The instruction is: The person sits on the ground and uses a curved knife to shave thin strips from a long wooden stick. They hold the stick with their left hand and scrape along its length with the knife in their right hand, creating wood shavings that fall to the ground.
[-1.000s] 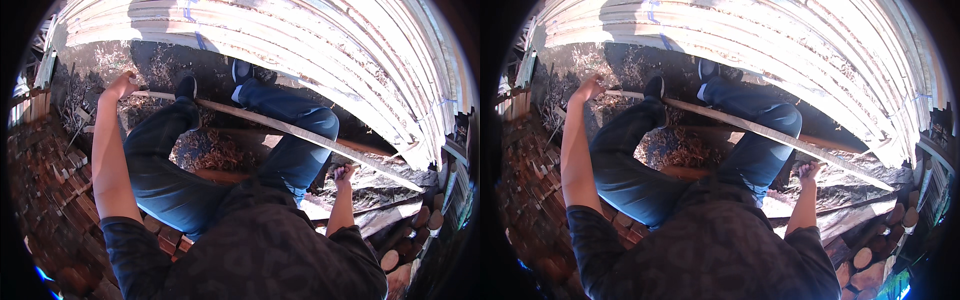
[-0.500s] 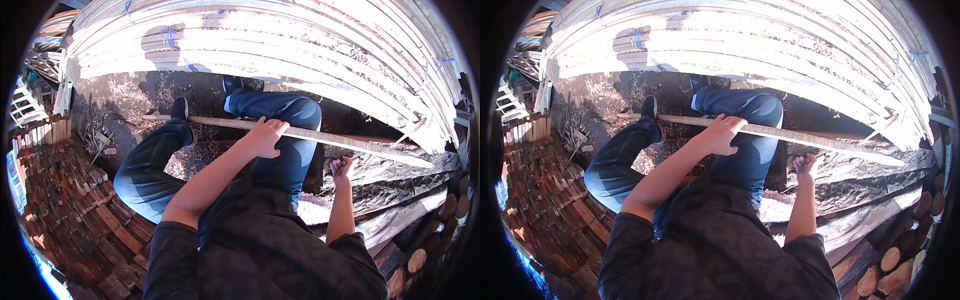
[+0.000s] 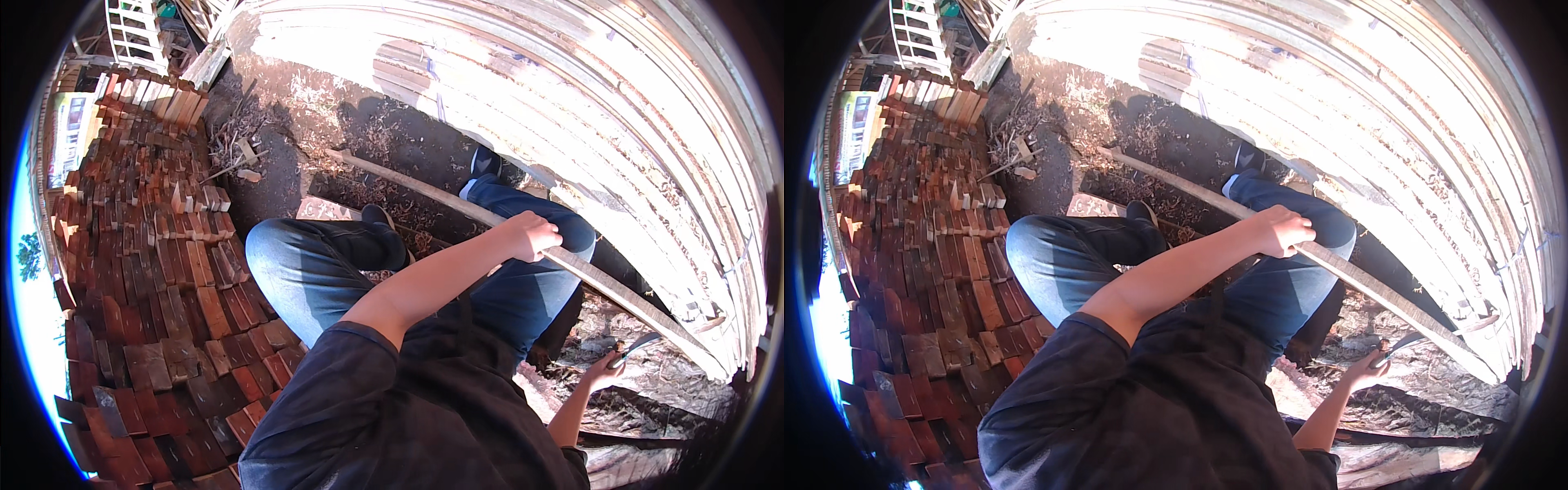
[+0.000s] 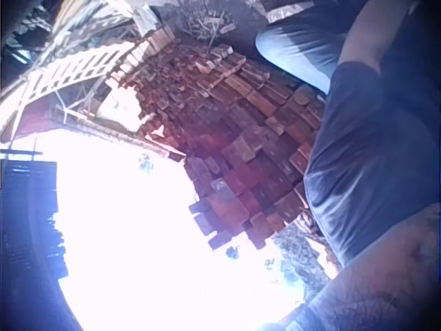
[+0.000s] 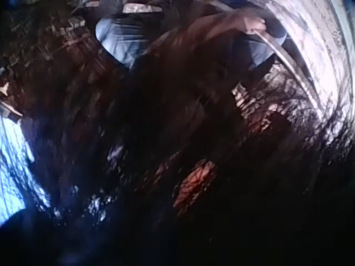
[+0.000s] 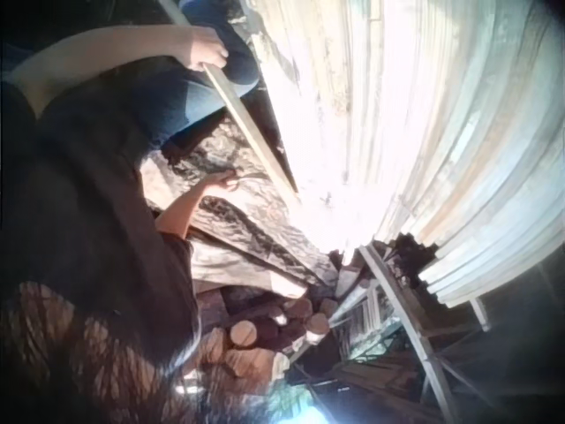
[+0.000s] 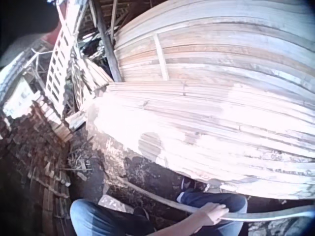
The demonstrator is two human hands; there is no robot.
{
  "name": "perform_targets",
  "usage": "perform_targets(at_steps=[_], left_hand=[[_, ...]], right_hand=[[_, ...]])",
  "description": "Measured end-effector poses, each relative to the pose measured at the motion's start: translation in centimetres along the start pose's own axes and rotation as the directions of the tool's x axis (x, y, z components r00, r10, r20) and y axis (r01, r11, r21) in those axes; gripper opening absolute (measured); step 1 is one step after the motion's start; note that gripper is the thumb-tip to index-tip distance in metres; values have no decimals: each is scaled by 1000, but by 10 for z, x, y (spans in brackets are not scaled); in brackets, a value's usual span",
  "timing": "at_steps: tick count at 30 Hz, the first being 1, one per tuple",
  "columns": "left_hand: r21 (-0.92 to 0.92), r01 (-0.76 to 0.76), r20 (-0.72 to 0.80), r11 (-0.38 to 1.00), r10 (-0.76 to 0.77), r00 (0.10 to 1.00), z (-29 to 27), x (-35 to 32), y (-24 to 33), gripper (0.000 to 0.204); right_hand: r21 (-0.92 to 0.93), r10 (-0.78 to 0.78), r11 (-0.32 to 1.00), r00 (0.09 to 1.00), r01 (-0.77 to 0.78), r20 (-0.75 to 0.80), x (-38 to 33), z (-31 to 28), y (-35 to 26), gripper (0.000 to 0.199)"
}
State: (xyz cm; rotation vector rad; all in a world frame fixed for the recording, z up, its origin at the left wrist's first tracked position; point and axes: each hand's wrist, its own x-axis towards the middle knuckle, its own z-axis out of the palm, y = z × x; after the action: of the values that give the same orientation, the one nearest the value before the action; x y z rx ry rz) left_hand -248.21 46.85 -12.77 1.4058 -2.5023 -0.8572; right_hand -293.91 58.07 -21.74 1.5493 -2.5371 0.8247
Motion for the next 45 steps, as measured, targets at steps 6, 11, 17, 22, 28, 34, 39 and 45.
perform_targets(at_steps=[6,11,17,22,28,34,39,45], left_hand=[[12,-34,-57,999,35,998,-12,12,0,25],[-41,-16,-47,999,14,999,-41,29,-20,33],[-123,-22,-35,992,18,999,-78,47,-45,46],[-156,63,167,986,-37,985,-79,62,-37,45],[-96,-24,190,995,42,981,-38,61,-21,44],[-119,-13,301,993,49,952,-3,78,-16,31],[-236,-125,418,964,217,882,30,57,-7,37],[-452,39,628,891,287,723,71,43,-9,51]], right_hand=[[-1,216,975,952,-221,-218,-3,26,-45,34],[-123,294,941,941,-316,-171,-3,23,-60,41],[-101,318,937,937,-333,-143,-12,25,-60,46],[-75,246,961,949,-265,-198,-17,30,-42,46],[-219,150,956,966,-196,-210,-10,26,-57,42],[10,361,930,913,-366,-191,-11,25,-60,48],[75,563,826,818,-558,-121,-15,25,-64,64],[554,603,695,792,-458,-102,-11,20,-61,51]])
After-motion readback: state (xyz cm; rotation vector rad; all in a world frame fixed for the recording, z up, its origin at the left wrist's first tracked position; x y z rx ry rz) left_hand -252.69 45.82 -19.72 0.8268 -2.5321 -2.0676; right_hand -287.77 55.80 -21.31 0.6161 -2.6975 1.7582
